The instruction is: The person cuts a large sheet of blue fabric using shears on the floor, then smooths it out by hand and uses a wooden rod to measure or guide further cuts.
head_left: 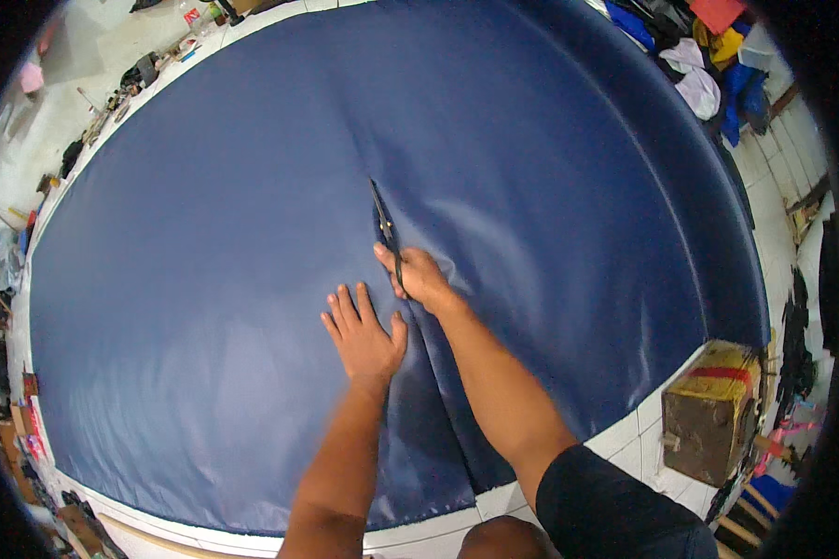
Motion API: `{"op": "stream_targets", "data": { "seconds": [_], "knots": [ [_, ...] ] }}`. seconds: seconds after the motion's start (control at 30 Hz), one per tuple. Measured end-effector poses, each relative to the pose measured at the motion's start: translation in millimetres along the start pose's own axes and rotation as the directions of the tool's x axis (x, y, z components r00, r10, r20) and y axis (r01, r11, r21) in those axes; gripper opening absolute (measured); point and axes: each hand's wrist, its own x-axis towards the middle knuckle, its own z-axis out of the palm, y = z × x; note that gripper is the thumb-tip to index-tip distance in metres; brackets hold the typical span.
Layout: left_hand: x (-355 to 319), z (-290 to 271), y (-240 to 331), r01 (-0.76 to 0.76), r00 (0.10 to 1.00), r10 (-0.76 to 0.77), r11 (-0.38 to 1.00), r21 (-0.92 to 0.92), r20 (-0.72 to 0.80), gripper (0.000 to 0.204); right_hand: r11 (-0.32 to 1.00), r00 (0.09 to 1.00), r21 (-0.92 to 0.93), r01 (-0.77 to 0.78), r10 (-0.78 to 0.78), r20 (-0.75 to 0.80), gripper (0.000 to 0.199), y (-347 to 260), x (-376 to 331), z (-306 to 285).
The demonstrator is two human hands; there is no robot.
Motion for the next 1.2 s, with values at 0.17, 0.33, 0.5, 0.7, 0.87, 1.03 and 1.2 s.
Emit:
{"op": "stream_targets", "data": {
  "seconds": [0.17, 0.33, 0.5, 0.7, 0.87, 1.03, 1.2],
  "knots": [
    [8.9, -2.2, -0.9, 0.058, 0.991, -0.055, 0.998, -0.020, 0.126, 0.076, 0.985, 0.998, 0.165, -0.058, 0.053, 0.031, 0.057, 9.5, 5.5, 2.8],
    [12.5, -4.5, 1.1, 0.103, 0.978, -0.096, 0.994, -0.029, 0.188, 0.077, 0.948, 0.991, 0.291, -0.129, 0.110, 0.078, 0.048, 3.9, 6.5, 0.7],
    [9.7, 0.2, 0.2, 0.072, 0.984, -0.068, 0.997, -0.017, 0.166, 0.077, 0.971, 0.981, 0.146, -0.192, 0.185, 0.062, 0.044, -4.7, 6.4, -9.3],
    [4.5, 6.8, -0.8, 0.073, 0.973, -0.079, 0.997, 0.036, 0.218, 0.075, 0.979, 0.979, 0.036, -0.202, 0.202, -0.005, 0.049, -25.3, 53.0, -4.3],
    [3.0, 13.1, -1.7, 0.072, 0.977, -0.080, 0.996, 0.046, 0.198, 0.072, 0.994, 0.995, -0.041, -0.097, 0.096, -0.030, 0.053, -45.4, 116.2, -4.5],
    [4.2, 12.6, -0.4, 0.061, 0.973, -0.071, 0.997, 0.053, 0.218, 0.072, 0.986, 0.989, -0.119, -0.115, 0.103, -0.102, 0.061, -74.4, 170.7, -4.5],
    [3.2, 10.7, -2.4, 0.054, 0.960, -0.065, 0.997, 0.045, 0.273, 0.079, 0.996, 0.992, -0.023, -0.082, 0.079, -0.093, 0.062, -80.1, 178.9, 0.6]
  ]
}}
